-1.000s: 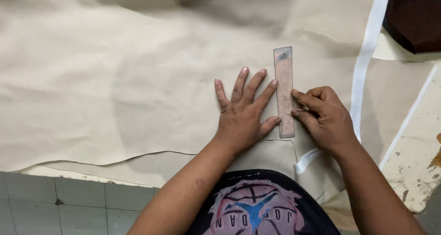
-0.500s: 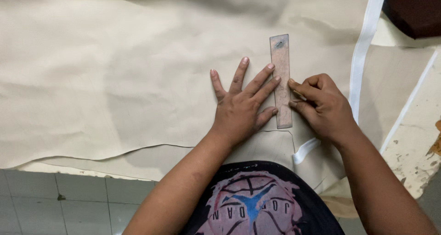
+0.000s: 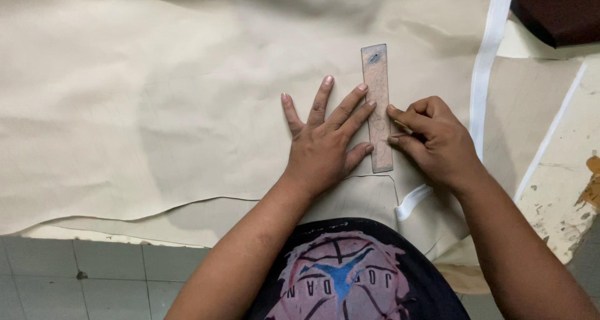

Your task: The person lays a large sheet of leather flat on the work table and positions a long wooden template on it. They hold the template steady with one hand and trace along its edge with a marking pen, then reposition the template and trace additional outlines on the leather, smoothing the sheet between placements.

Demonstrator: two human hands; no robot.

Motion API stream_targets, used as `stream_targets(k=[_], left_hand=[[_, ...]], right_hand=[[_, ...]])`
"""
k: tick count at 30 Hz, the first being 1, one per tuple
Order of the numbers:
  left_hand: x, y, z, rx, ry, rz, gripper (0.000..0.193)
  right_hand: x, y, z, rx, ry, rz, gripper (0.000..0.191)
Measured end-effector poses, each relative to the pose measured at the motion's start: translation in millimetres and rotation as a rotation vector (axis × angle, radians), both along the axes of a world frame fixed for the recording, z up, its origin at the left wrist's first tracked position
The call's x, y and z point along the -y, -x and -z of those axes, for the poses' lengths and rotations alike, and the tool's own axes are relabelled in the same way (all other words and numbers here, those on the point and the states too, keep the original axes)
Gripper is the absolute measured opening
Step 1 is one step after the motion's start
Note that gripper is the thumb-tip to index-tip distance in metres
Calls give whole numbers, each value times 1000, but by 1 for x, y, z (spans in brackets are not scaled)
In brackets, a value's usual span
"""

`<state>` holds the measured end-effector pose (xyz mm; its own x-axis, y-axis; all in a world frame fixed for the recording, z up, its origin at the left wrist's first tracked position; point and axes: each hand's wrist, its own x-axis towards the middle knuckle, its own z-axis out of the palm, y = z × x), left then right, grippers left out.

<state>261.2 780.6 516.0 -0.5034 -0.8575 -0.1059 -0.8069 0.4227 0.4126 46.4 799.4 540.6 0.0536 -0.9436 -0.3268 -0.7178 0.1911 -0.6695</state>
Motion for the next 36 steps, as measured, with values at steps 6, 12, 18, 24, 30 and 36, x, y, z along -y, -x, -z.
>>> stream_targets(k=[6,12,18,24,30,36], left_hand=[[-1,-1,-5,29,80,11,72],[2,1,-11,34,0,18,85],[7,4,-21,53,-51,40,86],[14,10,-34,97,-109,63,84],[17,13,-40,97,-134,58,81],[20,15,-42,111,-165,63,80]], right_hand=[[-1,4,1,-7,-35,-1,44],[6,20,2,291,17,119,21],[32,16,-10,263,369,100,20],[73,-11,-16,392,239,122,21],[88,-17,-15,336,136,132,21],[90,-11,-10,120,266,-4,18]])
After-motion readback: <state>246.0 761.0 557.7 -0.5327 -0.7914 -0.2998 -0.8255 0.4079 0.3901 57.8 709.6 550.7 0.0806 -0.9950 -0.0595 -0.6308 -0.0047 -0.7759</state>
